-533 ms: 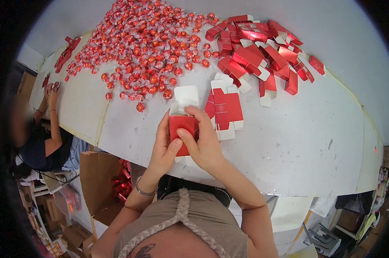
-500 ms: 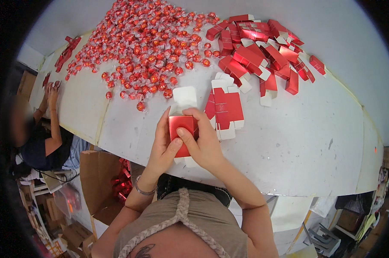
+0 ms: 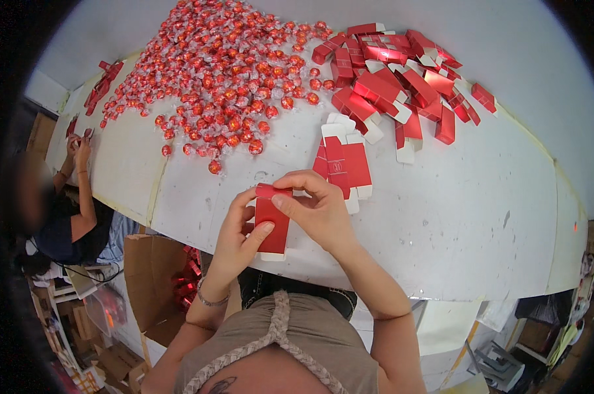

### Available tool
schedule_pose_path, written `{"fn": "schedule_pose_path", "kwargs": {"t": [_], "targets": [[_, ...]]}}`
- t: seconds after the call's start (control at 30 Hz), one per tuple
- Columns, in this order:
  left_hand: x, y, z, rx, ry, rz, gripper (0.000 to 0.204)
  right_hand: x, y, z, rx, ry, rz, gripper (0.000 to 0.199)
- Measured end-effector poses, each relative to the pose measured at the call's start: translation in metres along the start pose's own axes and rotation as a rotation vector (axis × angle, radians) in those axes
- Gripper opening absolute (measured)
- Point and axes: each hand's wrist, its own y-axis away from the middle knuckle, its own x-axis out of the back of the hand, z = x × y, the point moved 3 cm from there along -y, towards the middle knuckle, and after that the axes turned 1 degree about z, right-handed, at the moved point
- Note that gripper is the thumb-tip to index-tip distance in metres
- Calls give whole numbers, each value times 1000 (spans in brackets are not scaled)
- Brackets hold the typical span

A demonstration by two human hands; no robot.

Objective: The person assembles small red cardboard boxes at a table. They fold flat red pieces into box shapes, place a red foil-wrapped candy into each box, and set the completed boxes aside. Another person is visible across the table also handling candies.

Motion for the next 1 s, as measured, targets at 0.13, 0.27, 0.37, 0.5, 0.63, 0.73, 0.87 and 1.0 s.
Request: {"fn": "schedule_pose_path", "kwargs": {"t": [0.13, 0.27, 0.37, 0.5, 0.63, 0.73, 0.87, 1.0], "targets": [[1, 3, 10, -52, 0, 47, 57, 4, 0, -8, -26, 57, -43, 20], [3, 1, 8, -112, -114, -12, 55, 9, -4, -3, -40, 72, -110, 17], [2, -1, 8, -75, -104, -42, 54, 12, -3, 2, -53, 35, -123, 16], [5, 1, 0, -2, 103, -74, 49, 6, 9, -3, -62, 18, -152, 18], [5, 6, -12, 35, 91, -201, 49, 8, 19, 2, -102, 174, -247, 23], [9, -5, -17, -56, 121, 31, 60, 46, -8, -1, -86, 179, 22, 27], [36, -25, -5, -284, 64, 389, 61, 122, -54, -3, 187, 780, 541, 72], [24, -21, -24, -152, 70, 292, 51, 121, -21, 42, -132, 933, 392, 59]]}}
